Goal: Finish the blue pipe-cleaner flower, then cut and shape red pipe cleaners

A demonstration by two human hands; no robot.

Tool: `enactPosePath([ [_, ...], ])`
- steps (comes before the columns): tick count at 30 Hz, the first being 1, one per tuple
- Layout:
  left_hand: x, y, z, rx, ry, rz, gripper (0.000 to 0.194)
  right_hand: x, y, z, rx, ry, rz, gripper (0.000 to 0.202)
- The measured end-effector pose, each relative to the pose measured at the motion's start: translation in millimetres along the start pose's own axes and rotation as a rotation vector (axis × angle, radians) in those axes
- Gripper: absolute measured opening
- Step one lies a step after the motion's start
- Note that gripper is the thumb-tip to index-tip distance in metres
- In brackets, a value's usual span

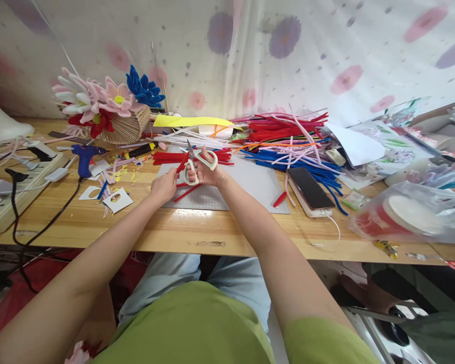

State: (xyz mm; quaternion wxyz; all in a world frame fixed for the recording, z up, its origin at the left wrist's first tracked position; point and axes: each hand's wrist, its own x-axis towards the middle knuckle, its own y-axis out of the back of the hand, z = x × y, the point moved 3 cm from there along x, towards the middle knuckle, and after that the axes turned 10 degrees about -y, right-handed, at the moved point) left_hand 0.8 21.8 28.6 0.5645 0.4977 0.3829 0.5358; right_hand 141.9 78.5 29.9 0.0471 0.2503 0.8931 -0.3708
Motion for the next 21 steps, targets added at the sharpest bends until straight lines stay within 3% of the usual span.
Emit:
enactPosePath([
  [5,5.1,2.3,0.3,-0.009,0.007,0.030,0.033,-7.6,4.0,-5.0,-0.095,-0.069,0.008,0.072],
  [10,10.8,8.2,-6.9,0.006,0.080,0.047,0.038,-40.5,16.0,-16.1,-0.226,-0.182,0.105,0.074],
  [12,10.8,8.3,-6.2,0.025,0.040,0.043,0.039,-55.3,26.8,-22.7,-0.219,-0.105,0.186,0.072],
  [17,8.4,1.0,8.1,0.036,-0.232,0.041,0.037,-82.7,55.7,-26.8,-0.138,0.145,0.315,0.069],
  [21,20.1,3.3,8.1,-0.086,-0.194,0.152,0.042,-87.7,69.7,-16.8,-0.096,0.289,0.362,0.060],
])
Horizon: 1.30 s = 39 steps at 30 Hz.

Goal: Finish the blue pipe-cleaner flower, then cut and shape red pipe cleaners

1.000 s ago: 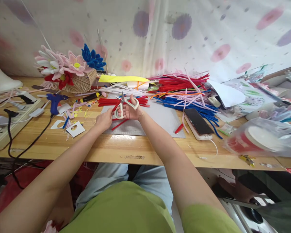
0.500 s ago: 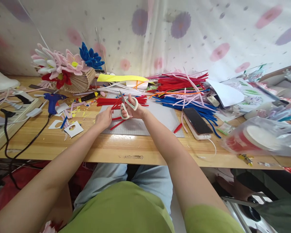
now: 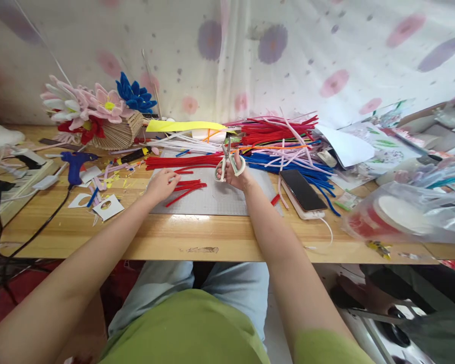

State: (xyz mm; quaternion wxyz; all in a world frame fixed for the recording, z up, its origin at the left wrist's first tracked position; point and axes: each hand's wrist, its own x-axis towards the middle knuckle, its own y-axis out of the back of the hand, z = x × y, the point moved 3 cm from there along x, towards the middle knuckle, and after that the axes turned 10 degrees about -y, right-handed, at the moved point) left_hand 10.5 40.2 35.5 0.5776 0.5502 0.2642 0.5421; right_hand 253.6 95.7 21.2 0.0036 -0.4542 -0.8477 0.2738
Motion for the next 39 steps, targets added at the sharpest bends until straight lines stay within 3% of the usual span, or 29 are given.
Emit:
enactPosePath([
  [3,15.3,3.0,-13.9,-0.010,0.141,0.020,0.032,1.3,4.8,6.1,-0.012,0.141,0.099,0.050],
  [8,33.6,-0.2,-32.1,0.077,0.288,-0.208,0.017,2.2,9.1,11.1,-0.163,0.251,0.244,0.043],
  [10,36.2,0.4,-32.2,0.118,0.315,-0.223,0.018,4.1,11.9,11.3,-0.273,0.275,0.328,0.041],
  [13,36.5,7.2,-27.9,0.187,0.331,-0.108,0.032,11.4,14.0,7.5,-0.451,0.317,0.485,0.042],
  [16,34.2,15.1,-22.3,0.230,0.245,0.011,0.037,21.5,5.7,-3.7,-0.577,0.416,0.587,0.046],
  [22,23.2,25.7,-13.9,0.193,0.053,0.091,0.034,40.6,-30.1,-24.5,-0.904,0.318,0.606,0.034],
  [26,13.0,36.4,-15.4,0.110,0.109,0.192,0.036,43.6,-47.8,-33.1,-0.807,0.349,0.570,0.030],
  [30,13.0,35.1,-18.1,-0.152,0.151,0.240,0.029,40.1,-67.4,-39.4,-0.432,0.347,0.399,0.028],
  [33,17.5,23.4,-12.7,-0.664,0.269,0.265,0.029,38.8,-86.5,-38.8,-0.241,0.314,0.246,0.026],
  [36,17.9,12.4,1.5,-1.185,0.383,0.245,0.025,44.1,-101.8,-30.1,-0.166,0.227,0.159,0.026],
  [39,12.9,10.5,12.3,-1.371,0.409,0.190,0.022,53.3,-110.7,-21.1,-0.211,0.206,0.099,0.024],
])
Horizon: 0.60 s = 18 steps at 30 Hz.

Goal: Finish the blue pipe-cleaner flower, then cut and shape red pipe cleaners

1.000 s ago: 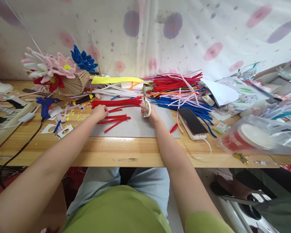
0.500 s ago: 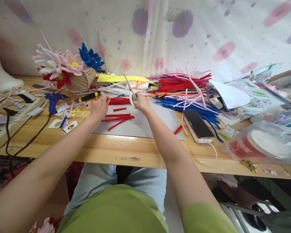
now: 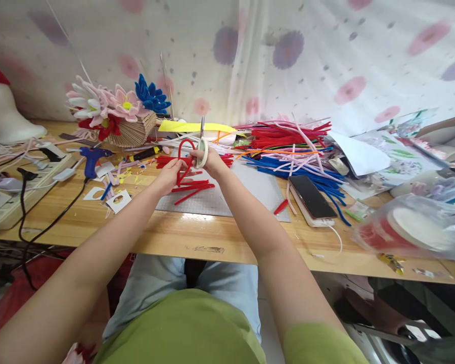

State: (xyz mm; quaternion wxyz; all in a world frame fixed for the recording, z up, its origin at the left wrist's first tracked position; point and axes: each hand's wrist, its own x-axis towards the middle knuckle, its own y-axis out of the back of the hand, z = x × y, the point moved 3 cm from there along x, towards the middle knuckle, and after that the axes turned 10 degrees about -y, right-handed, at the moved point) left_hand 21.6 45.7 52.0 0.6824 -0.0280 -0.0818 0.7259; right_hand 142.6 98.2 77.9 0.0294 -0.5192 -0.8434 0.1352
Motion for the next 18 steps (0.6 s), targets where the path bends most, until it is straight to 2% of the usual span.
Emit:
enactPosePath([
  [5,-7.0,3.6,1.1,0.038,0.040,-0.037,0.016,4.8,-11.1,4.8,-0.137,0.051,-0.068,0.024],
  [10,-6.6,7.6,-0.3,0.064,0.045,-0.055,0.017,-0.8,-26.0,2.4,-0.220,0.020,-0.166,0.027],
  [14,-8.8,9.1,0.2,-0.011,0.104,-0.049,0.011,0.1,-30.7,2.5,-0.147,0.016,-0.180,0.033],
  [18,-11.1,7.9,3.7,-0.047,0.130,-0.068,0.014,4.5,-29.4,3.5,-0.052,0.037,-0.163,0.032],
])
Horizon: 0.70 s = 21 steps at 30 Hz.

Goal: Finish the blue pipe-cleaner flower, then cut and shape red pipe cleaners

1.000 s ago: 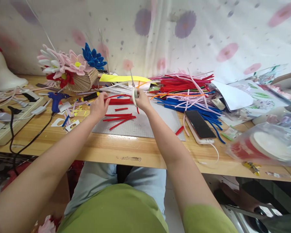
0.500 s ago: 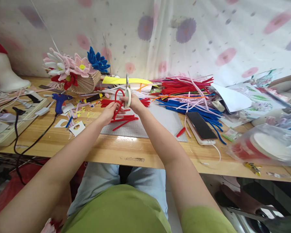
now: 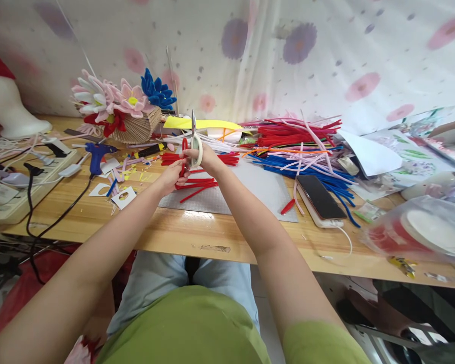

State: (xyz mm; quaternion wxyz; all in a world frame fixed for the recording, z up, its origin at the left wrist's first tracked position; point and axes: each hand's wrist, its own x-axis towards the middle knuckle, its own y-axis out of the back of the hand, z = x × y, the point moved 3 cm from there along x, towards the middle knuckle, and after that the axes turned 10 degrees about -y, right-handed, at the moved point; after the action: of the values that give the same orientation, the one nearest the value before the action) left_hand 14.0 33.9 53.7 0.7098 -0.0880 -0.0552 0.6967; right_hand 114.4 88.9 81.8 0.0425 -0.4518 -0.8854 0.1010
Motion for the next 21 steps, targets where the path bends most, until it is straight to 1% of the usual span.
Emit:
enactPosePath([
  [4,0.7,-1.1,0.7,0.015,0.013,-0.003,0.017,1.0,0.4,-0.5,0.016,-0.005,0.013,0.031],
  [8,3.0,0.9,-2.3,0.055,-0.001,0.012,0.024,1.9,3.3,-0.2,0.039,-0.043,0.074,0.030],
  [12,3.3,5.7,-10.3,0.063,0.023,0.004,0.031,6.5,12.5,3.0,0.149,-0.070,0.134,0.024],
  [16,1.4,8.7,-17.6,0.005,0.053,-0.054,0.036,11.5,18.3,8.7,0.249,-0.136,0.159,0.017],
  [18,-0.5,8.2,-18.9,-0.022,0.055,-0.097,0.036,12.6,18.5,10.7,0.290,-0.145,0.211,0.018],
  [21,-3.3,6.5,-19.0,-0.014,0.052,-0.123,0.027,12.9,16.2,10.9,0.311,-0.105,0.302,0.023],
])
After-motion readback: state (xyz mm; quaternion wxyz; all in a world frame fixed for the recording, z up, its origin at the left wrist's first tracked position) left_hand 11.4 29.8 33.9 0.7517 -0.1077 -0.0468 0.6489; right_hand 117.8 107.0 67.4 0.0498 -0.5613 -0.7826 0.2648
